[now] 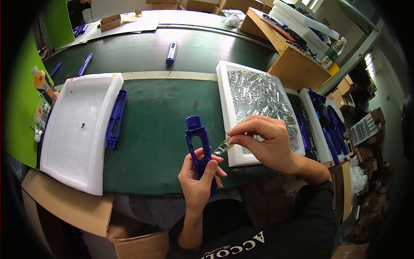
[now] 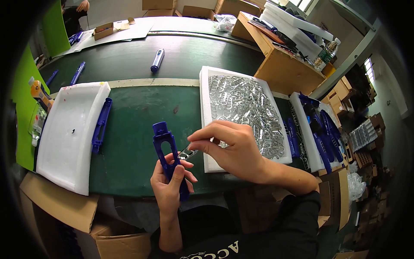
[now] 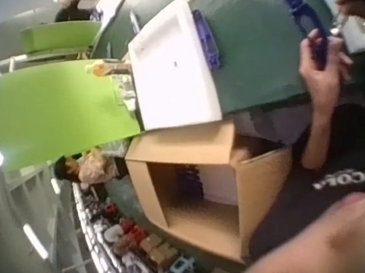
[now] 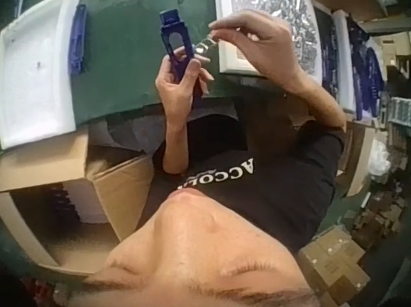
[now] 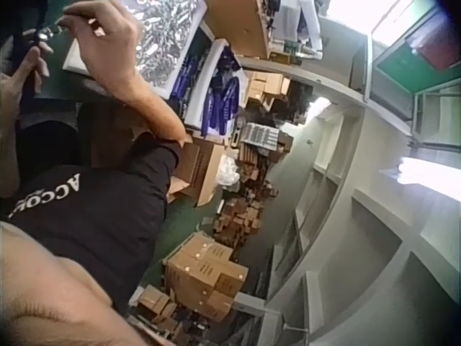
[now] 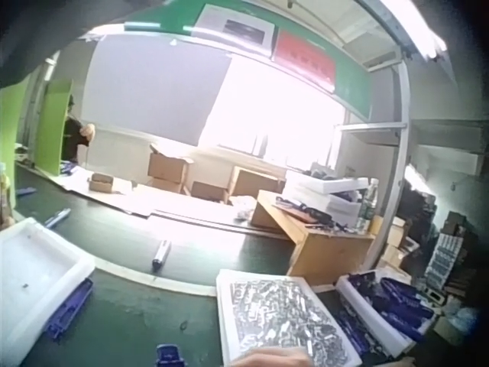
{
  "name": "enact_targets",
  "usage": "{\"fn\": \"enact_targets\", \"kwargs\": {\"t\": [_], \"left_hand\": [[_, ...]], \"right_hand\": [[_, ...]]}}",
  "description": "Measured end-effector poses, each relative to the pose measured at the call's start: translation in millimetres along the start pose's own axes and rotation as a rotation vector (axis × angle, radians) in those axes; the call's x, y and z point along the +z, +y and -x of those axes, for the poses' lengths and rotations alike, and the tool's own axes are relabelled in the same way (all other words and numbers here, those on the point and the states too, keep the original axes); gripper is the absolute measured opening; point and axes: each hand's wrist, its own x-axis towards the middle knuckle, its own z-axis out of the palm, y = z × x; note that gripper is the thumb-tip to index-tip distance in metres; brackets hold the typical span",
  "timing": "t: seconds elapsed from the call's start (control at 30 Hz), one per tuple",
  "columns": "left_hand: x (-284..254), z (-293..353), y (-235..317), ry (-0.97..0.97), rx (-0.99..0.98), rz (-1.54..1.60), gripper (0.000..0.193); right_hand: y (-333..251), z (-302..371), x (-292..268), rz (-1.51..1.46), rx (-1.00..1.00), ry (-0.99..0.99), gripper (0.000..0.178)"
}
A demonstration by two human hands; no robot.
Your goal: The person inserts small metal clips into blue plastic housings by hand, taking the clips from a white foam tray and the housings from a cardboard box.
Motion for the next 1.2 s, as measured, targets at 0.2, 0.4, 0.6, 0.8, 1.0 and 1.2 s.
{"fn": "enact_targets", "kwargs": {"t": [0.2, 0.4, 0.6, 0.8, 1.0, 1.2], "left_hand": [[-10, 1, -4, -0.156, 0.088, 0.105, 0.055], [-13, 1, -9, -0.206, 0.065, 0.13, 0.054], [-6, 3, 1, -0.141, 0.051, 0.018, 0.026], [-5, 2, 0, -0.118, 0.052, -0.111, 0.02], [-6, 3, 0, -0.123, 0.046, -0.096, 0.016], [-2, 4, 0, -0.044, 0.021, -0.178, 0.028]], "right_hand": [[-9, -12, 3, -0.032, -0.026, -0.168, 0.021], [-6, -12, 20, 0.135, -0.248, -0.039, 0.017], [-8, -19, 19, 0.164, -0.317, -0.082, 0.011], [-4, -18, 25, 0.249, -0.415, -0.067, 0.019], [-10, -18, 25, 0.348, -0.414, -0.065, 0.02], [2, -7, 35, 0.304, -0.414, 0.068, 0.023]]}}
